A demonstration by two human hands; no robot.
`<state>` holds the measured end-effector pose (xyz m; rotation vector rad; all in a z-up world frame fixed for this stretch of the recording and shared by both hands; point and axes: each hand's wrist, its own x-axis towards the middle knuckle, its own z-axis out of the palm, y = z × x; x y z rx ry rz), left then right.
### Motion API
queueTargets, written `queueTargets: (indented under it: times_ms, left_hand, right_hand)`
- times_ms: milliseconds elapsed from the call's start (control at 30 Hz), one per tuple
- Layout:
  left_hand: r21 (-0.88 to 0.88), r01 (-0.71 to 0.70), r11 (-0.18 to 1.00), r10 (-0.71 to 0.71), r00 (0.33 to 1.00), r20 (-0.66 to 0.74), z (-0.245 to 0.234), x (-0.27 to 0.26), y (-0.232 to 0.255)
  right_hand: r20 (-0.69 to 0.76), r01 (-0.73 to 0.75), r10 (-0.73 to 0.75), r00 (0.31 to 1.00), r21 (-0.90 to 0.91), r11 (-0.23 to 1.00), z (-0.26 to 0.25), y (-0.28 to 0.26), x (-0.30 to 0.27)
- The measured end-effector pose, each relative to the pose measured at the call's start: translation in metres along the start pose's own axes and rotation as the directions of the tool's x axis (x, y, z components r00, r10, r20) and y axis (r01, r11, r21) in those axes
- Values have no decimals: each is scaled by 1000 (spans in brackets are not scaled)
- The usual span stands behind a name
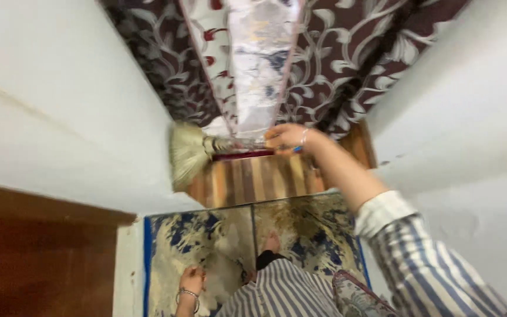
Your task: The recorder is sweeping a carpeted floor area and under furniture using a broom.
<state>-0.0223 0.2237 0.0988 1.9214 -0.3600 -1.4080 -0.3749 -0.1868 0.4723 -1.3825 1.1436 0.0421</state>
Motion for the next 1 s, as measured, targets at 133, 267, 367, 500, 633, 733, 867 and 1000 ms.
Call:
queueTargets:
  times_ms: [133, 267, 367, 500, 633, 733, 867, 1000]
  left_hand:
    - [313, -7, 950, -19, 997, 81, 33, -14, 50]
    - [361, -350, 864, 313, 936, 159, 61, 12, 56]
    - [277, -204, 939, 139, 962, 236, 70, 12, 75]
    - [130, -297, 946, 243, 914, 324, 84, 37, 49]
    - [290, -42, 956, -12, 983, 182, 101, 23, 72]
    - [381, 28, 924, -86, 987, 136, 112, 5, 104]
    - [196, 12, 981, -75, 946, 315, 126, 40, 111]
    - [-304, 729, 613, -104, 456, 884, 126, 110, 116]
  right_hand:
    - [-258, -52, 114, 959, 234, 971, 92, 42, -10]
    - [-135, 49, 94, 986, 787, 614, 145, 156, 26]
    - [-125, -86, 417, 900, 887, 453, 156, 125, -60]
    - [-274, 166, 536, 799, 956, 241, 185, 104, -134]
    - [-318, 416, 360, 877, 878, -238, 200, 186, -102]
    - [-301, 414, 292, 908, 761, -500, 170, 224, -57]
    - [-164, 299, 320, 933, 849, -436, 87, 159, -39]
    - [-157, 196, 120, 980, 847, -494, -5, 176, 35]
